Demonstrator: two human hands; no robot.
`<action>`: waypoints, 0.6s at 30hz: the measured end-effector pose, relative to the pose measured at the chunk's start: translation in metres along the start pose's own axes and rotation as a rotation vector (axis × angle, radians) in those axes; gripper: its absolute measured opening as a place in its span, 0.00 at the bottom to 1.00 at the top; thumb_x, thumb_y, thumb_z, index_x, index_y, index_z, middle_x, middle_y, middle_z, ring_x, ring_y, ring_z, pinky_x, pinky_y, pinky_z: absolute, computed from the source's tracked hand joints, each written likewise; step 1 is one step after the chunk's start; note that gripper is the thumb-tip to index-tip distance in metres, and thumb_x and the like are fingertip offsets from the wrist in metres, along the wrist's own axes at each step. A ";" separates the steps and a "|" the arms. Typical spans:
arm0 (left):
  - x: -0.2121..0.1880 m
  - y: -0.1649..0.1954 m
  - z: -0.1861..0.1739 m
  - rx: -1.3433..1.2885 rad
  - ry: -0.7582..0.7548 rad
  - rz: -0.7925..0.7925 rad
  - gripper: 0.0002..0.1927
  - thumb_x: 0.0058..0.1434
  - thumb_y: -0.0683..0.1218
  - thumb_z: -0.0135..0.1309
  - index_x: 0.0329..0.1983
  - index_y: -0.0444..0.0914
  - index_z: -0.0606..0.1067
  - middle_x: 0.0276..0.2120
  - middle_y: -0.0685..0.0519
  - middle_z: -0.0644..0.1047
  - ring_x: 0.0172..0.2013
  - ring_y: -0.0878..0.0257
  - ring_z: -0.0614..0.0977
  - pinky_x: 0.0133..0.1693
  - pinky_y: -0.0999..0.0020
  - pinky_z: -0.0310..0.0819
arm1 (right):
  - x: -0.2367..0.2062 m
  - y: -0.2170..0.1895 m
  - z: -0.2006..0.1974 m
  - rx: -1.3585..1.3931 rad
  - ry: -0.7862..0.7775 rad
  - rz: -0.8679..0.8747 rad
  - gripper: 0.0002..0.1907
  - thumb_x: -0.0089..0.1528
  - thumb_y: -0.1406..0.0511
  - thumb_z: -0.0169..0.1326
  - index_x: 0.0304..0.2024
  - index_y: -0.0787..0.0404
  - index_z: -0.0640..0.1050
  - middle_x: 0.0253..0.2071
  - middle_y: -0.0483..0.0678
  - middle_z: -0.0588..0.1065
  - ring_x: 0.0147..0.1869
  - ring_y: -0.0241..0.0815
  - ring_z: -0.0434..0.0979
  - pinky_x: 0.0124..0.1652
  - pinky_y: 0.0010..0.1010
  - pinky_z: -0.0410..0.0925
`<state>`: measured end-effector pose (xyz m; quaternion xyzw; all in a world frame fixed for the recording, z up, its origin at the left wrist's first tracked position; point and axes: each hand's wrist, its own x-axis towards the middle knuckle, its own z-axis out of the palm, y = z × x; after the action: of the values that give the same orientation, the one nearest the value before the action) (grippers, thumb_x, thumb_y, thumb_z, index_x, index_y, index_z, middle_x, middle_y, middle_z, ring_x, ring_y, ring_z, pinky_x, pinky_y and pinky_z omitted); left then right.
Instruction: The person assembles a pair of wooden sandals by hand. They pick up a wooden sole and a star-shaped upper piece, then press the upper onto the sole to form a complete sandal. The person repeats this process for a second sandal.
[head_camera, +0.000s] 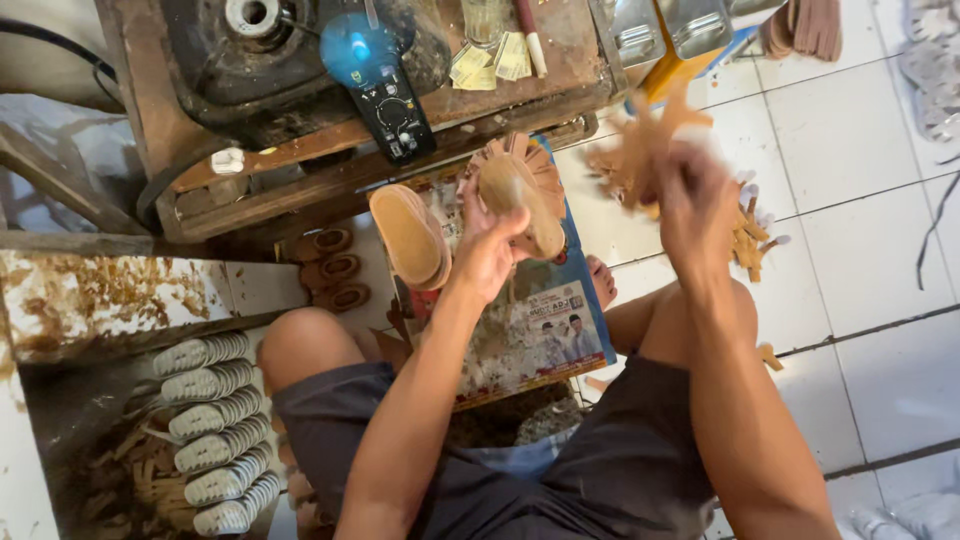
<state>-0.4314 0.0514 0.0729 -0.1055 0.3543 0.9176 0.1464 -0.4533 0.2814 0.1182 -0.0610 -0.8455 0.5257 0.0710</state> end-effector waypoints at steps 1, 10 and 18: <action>-0.016 0.002 0.005 0.018 -0.017 0.013 0.58 0.50 0.43 0.66 0.76 0.49 0.42 0.60 0.42 0.69 0.51 0.44 0.78 0.40 0.43 0.82 | -0.024 -0.001 -0.008 -0.058 -0.035 -0.122 0.08 0.72 0.73 0.50 0.49 0.68 0.80 0.38 0.51 0.80 0.38 0.39 0.78 0.40 0.33 0.70; -0.195 -0.002 0.064 0.339 -0.298 0.261 0.61 0.46 0.43 0.75 0.77 0.41 0.48 0.68 0.46 0.65 0.65 0.53 0.73 0.56 0.56 0.81 | -0.241 -0.022 -0.014 -0.130 0.087 -0.595 0.30 0.57 0.68 0.64 0.60 0.72 0.73 0.50 0.62 0.74 0.50 0.57 0.77 0.49 0.36 0.72; -0.273 -0.007 0.080 0.273 -0.319 0.258 0.59 0.48 0.42 0.75 0.76 0.39 0.50 0.67 0.45 0.65 0.67 0.55 0.71 0.60 0.57 0.78 | -0.311 -0.035 -0.016 -0.159 0.255 -0.658 0.31 0.53 0.72 0.68 0.58 0.72 0.74 0.49 0.60 0.75 0.48 0.54 0.79 0.46 0.35 0.73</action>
<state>-0.1813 0.0582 0.2078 0.1075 0.4580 0.8773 0.0950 -0.1459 0.2247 0.1389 0.1440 -0.8424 0.3957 0.3363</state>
